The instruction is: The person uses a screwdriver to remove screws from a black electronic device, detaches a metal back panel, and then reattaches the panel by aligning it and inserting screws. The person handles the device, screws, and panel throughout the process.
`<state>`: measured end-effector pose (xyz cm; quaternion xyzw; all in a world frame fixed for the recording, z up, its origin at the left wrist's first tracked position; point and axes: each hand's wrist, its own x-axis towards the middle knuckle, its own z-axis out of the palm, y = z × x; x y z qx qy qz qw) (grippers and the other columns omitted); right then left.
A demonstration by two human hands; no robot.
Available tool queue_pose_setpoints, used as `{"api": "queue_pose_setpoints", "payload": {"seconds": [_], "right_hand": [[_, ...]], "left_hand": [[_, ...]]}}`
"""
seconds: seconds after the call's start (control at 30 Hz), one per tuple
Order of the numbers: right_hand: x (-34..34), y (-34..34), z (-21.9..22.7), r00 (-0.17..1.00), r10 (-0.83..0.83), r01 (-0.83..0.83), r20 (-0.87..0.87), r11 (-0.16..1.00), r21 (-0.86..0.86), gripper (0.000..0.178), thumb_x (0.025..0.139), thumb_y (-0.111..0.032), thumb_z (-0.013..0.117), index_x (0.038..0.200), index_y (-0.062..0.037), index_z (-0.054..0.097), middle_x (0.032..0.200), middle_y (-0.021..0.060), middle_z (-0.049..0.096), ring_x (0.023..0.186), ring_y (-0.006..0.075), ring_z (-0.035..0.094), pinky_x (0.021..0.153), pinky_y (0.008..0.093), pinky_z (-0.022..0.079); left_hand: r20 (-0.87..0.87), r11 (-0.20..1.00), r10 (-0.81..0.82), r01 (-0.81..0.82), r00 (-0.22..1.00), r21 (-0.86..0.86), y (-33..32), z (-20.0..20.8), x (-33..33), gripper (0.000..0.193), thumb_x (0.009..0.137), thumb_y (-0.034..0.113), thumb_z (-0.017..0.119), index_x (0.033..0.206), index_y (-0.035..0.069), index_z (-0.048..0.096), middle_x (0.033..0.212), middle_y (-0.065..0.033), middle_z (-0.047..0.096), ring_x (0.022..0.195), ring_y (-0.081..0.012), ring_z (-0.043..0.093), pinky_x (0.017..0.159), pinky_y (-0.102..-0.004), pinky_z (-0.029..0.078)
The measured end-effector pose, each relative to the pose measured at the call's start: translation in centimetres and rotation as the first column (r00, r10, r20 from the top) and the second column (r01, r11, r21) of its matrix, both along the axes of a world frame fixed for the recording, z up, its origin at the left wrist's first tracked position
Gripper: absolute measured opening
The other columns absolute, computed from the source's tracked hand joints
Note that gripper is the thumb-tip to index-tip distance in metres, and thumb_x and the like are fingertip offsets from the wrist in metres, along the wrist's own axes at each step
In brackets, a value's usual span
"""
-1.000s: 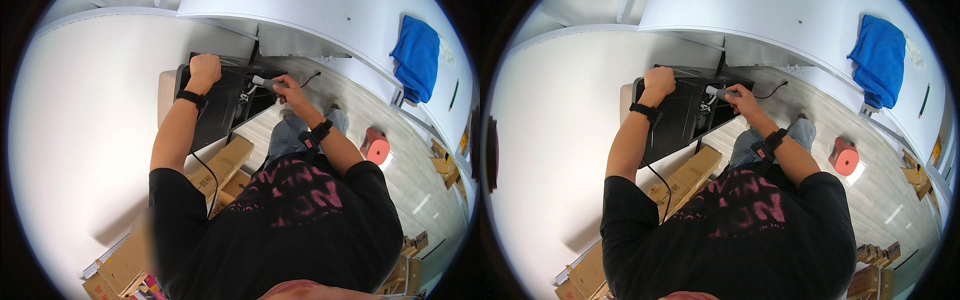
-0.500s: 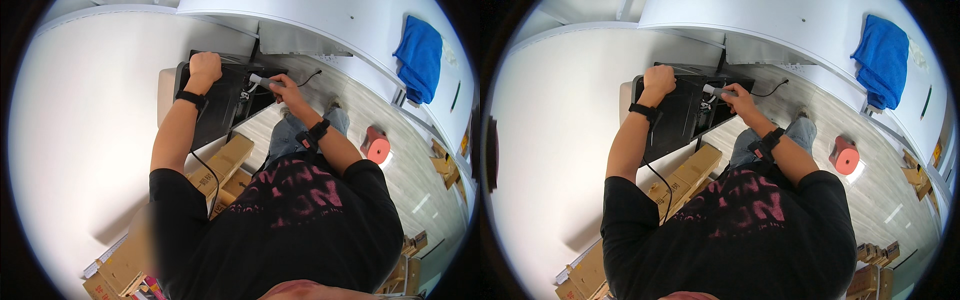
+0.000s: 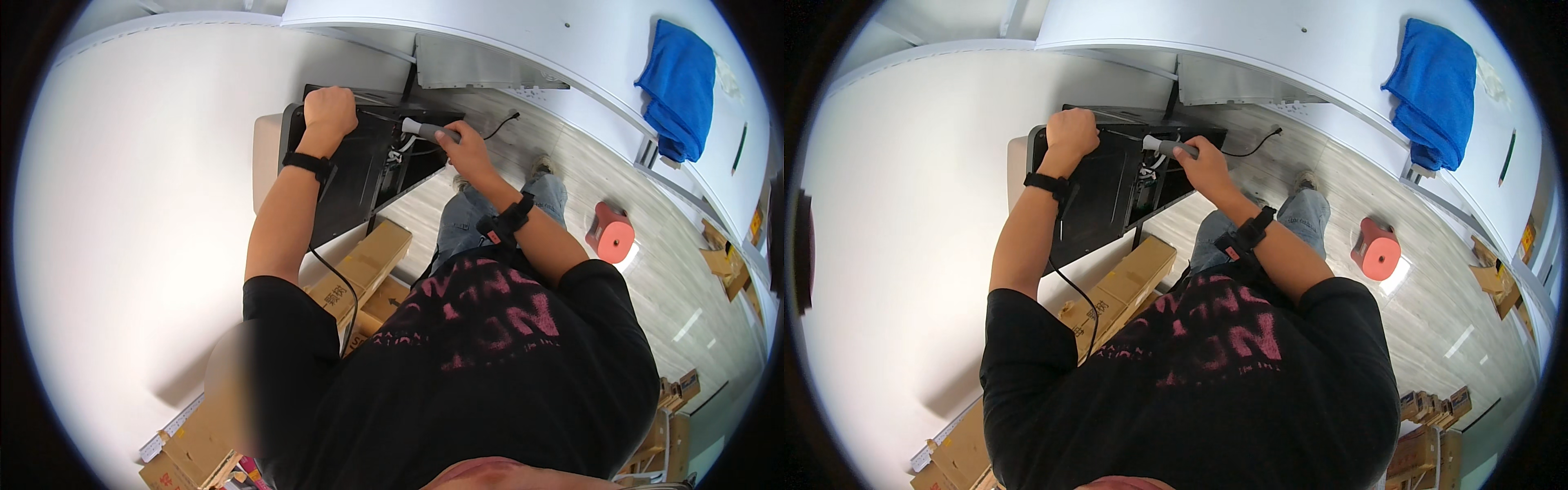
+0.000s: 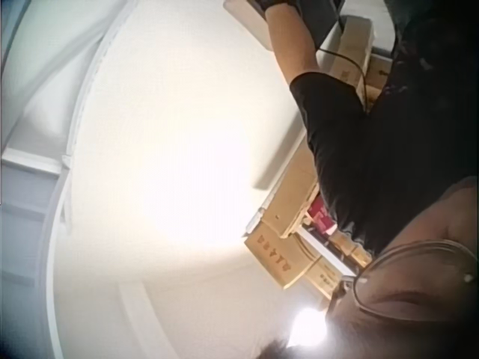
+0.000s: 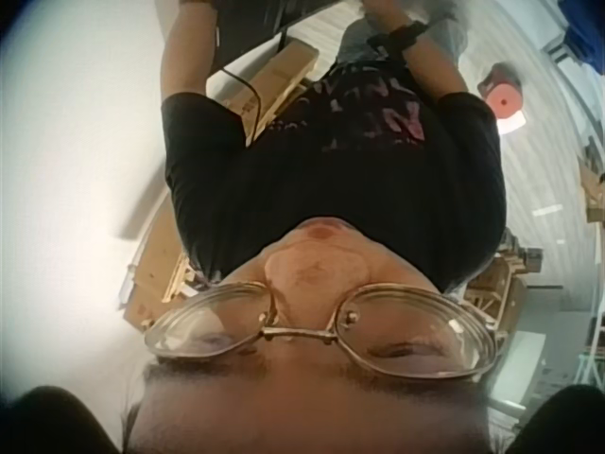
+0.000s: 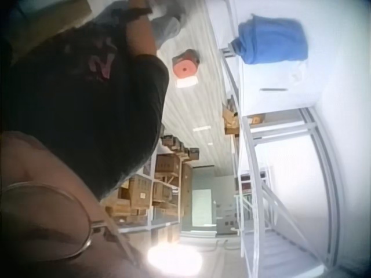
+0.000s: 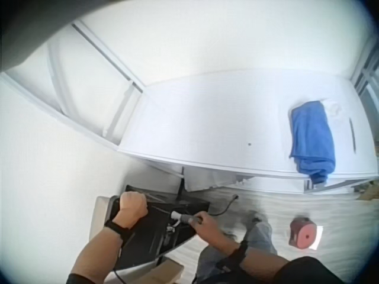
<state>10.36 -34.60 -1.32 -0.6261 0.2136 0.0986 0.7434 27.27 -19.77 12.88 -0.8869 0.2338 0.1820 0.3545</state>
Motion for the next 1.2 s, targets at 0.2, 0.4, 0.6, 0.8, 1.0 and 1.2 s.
{"api": "queue_pose_setpoints", "payload": {"seconds": [0.2, 0.4, 0.6, 0.8, 1.0, 1.2], "right_hand": [[0.1, 0.1, 2.0, 0.993, -0.066, 0.074, 0.102, 0.995, -0.07, 0.04, 0.086, -0.03, 0.063, 0.109, -0.0003, 0.048, 0.078, 0.0114, 0.058, 0.074, 0.0255, 0.061, 0.069, 0.0352, 0.047], [-0.2, -0.1, 2.7, 0.988, -0.089, 0.097, 0.128, 0.994, -0.054, 0.041, 0.087, -0.027, 0.063, 0.113, -0.0023, 0.043, 0.092, 0.0154, 0.054, 0.083, 0.027, 0.058, 0.071, 0.0365, 0.047], [0.0, 0.6, 2.4, 0.97, -0.098, 0.134, 0.222, 0.979, -0.154, 0.045, 0.088, -0.029, 0.062, 0.117, -0.0017, 0.041, 0.093, 0.017, 0.053, 0.08, 0.0309, 0.058, 0.07, 0.0396, 0.047], [0.4, -0.7, 3.4, 0.996, -0.003, 0.006, 0.089, 0.999, -0.035, 0.051, 0.085, -0.03, 0.065, 0.119, -0.0014, 0.04, 0.101, 0.0179, 0.049, 0.088, 0.0319, 0.056, 0.075, 0.0389, 0.046], [-0.5, 0.6, 3.0, 0.941, -0.144, 0.21, 0.306, 0.958, -0.194, 0.051, 0.086, -0.036, 0.064, 0.116, 0.0001, 0.044, 0.102, 0.0187, 0.05, 0.09, 0.0325, 0.055, 0.076, 0.0379, 0.046], [-0.3, 0.2, 3.2, 0.983, -0.096, 0.124, 0.159, 0.977, -0.175, 0.053, 0.087, -0.038, 0.062, 0.117, 0.0005, 0.044, 0.102, 0.0198, 0.051, 0.09, 0.0322, 0.055, 0.077, 0.0378, 0.045]], "left_hand": [[0.039, 0.998, -0.049, 0.05, 0.998, -0.028, 0.0, 0.0, -0.1, 0.009, 0.072, 0.016, 0.065, 0.074, 0.012, 0.072, 0.077, -0.0103, 0.07, 0.075, -0.0253, 0.069, 0.062, -0.0332, 0.052], [0.056, 0.997, -0.063, 0.065, 0.996, -0.039, 0.4, -0.4, -0.2, 0.008, 0.071, 0.016, 0.065, 0.073, 0.012, 0.072, 0.076, -0.0101, 0.07, 0.074, -0.0249, 0.069, 0.06, -0.0326, 0.052], [0.038, 0.999, -0.028, 0.028, 0.999, -0.016, 0.3, -0.4, 0.1, 0.021, 0.076, 0.03, 0.069, 0.076, 0.009, 0.072, 0.079, -0.0104, 0.07, 0.077, -0.0265, 0.068, 0.066, -0.0357, 0.053], [0.037, 0.999, -0.028, 0.029, 0.999, -0.025, 0.1, -0.2, -0.1, 0.02, 0.075, 0.029, 0.069, 0.077, 0.009, 0.072, 0.079, -0.0105, 0.07, 0.077, -0.0268, 0.068, 0.066, -0.0358, 0.053], [0.038, 0.999, -0.014, 0.015, 0.999, -0.028, 0.1, -0.2, -0.1, 0.018, 0.075, 0.028, 0.07, 0.075, 0.009, 0.071, 0.079, -0.0103, 0.07, 0.077, -0.0269, 0.068, 0.065, -0.036, 0.053], [0.053, 0.999, -0.027, 0.029, 0.998, -0.037, 0.1, -0.4, -0.4, 0.018, 0.075, 0.027, 0.07, 0.074, 0.01, 0.071, 0.078, -0.0102, 0.07, 0.077, -0.0267, 0.068, 0.065, -0.0361, 0.053]]}}
